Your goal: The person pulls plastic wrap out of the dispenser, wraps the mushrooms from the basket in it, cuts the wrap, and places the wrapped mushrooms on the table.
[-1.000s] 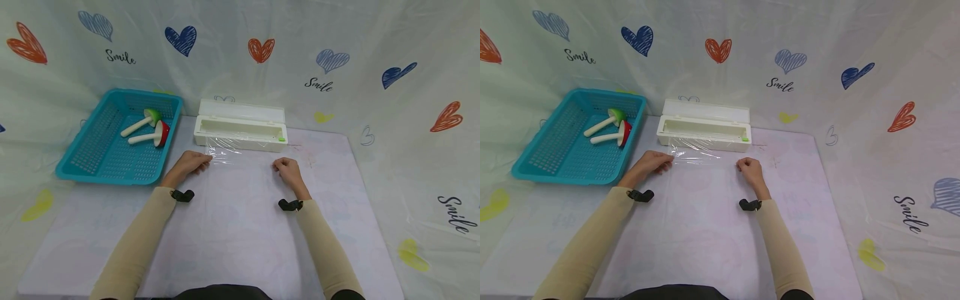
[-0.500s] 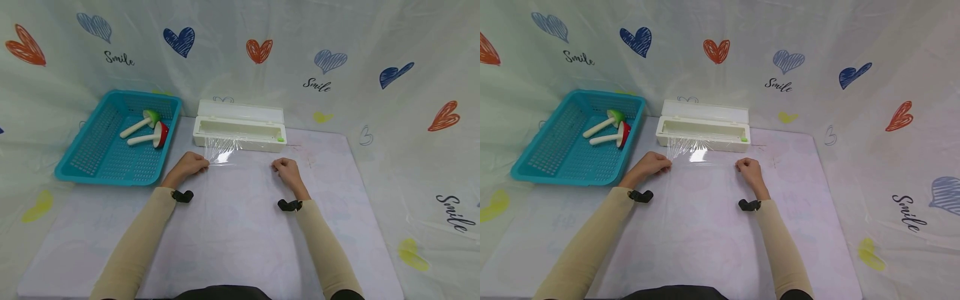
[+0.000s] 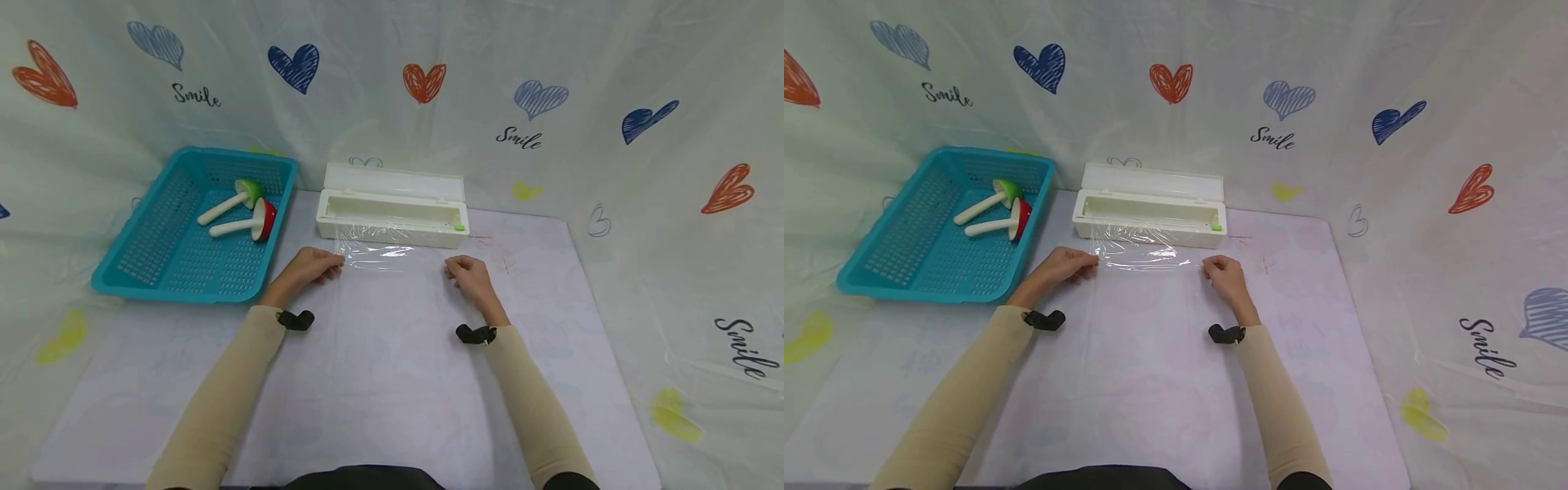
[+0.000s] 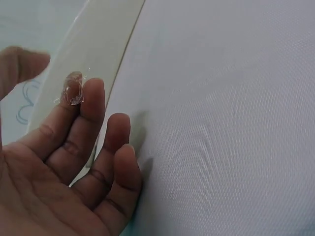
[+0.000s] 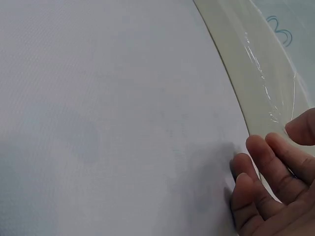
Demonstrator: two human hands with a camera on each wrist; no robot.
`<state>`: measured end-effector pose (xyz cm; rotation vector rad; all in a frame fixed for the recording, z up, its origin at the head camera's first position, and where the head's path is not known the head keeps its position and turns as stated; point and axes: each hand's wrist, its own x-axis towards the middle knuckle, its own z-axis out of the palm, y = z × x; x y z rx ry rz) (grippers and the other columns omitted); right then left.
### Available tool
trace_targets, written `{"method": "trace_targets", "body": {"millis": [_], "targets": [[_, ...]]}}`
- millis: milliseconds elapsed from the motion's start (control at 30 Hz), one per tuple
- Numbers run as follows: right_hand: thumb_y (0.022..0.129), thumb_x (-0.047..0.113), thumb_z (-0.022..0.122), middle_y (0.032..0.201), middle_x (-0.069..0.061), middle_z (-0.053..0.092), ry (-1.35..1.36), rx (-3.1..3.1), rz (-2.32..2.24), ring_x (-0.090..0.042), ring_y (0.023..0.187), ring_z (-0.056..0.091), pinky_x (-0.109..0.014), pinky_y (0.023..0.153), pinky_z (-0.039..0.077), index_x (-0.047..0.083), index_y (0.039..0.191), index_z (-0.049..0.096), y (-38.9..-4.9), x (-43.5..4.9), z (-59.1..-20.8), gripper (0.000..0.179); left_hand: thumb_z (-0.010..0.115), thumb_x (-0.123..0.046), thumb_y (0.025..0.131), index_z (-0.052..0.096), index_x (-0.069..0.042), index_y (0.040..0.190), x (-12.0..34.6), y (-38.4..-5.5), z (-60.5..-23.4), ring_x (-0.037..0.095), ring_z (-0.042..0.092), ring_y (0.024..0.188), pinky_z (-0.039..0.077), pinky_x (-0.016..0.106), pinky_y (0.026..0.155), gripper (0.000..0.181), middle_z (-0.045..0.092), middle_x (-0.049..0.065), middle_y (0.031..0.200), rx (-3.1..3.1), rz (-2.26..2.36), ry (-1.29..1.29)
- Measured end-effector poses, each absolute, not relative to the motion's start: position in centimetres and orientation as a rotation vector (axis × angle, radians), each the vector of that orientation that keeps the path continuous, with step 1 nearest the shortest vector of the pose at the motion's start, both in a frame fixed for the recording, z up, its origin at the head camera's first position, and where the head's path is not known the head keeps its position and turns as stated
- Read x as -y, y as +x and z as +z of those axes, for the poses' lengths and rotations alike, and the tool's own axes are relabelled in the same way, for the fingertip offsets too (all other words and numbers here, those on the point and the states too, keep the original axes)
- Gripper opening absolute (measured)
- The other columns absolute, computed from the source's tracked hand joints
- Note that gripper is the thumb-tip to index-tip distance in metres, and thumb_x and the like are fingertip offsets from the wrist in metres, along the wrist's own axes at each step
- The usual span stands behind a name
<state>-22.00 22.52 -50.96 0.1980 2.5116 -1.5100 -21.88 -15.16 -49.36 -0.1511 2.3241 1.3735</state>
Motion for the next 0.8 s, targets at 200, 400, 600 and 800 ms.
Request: {"method": "trace_targets", "body": {"millis": [200,400,600,800], "targets": [[0.106,0.035,0.051,0.124,-0.022,0.069,0.167,-2.351,-1.715,-0.02,0.103,0.069,-0.024,0.076,0.056,0.0,0.132,0.065,-22.6,-22.1,-50.7,0.046,0.076,-0.037,0.094,0.075,-0.006,0.111,15.5,-21.8,-49.6,0.023,0.057,0.088,0.048,0.03,0.073,0.036,0.067,0.009,0.097,-2.39,1.322,-0.116],[0.105,0.033,0.059,0.114,-0.011,0.071,0.17,-2.354,-1.793,-0.009,0.092,0.065,-0.025,0.075,0.057,-0.003,0.123,0.068,-22.6,-21.8,-50.5,0.042,0.075,-0.03,0.095,0.061,-0.003,0.132,15.7,-21.5,-49.8,0.026,0.063,0.101,0.051,0.031,0.083,0.049,0.074,0.018,0.118,-2.411,1.411,-0.109],[0.105,0.027,0.06,0.111,-0.013,0.069,0.174,-2.38,-1.783,-0.01,0.089,0.062,-0.026,0.075,0.056,-0.006,0.115,0.069,-22.4,-21.7,-50.4,0.035,0.079,-0.026,0.092,0.061,-0.003,0.116,15.5,-21.0,-49.6,0.029,0.067,0.099,0.052,0.033,0.081,0.038,0.076,0.02,0.108,-2.593,1.416,-0.062],[0.105,0.028,0.059,0.11,-0.011,0.069,0.183,-2.335,-1.786,-0.009,0.091,0.062,-0.033,0.083,0.057,-0.007,0.12,0.068,-22.1,-21.8,-50.3,0.039,0.08,-0.028,0.091,0.075,-0.003,0.105,15.2,-20.6,-49.5,0.026,0.07,0.094,0.055,0.03,0.076,0.029,0.076,0.016,0.102,-2.673,1.347,-0.113]]}}
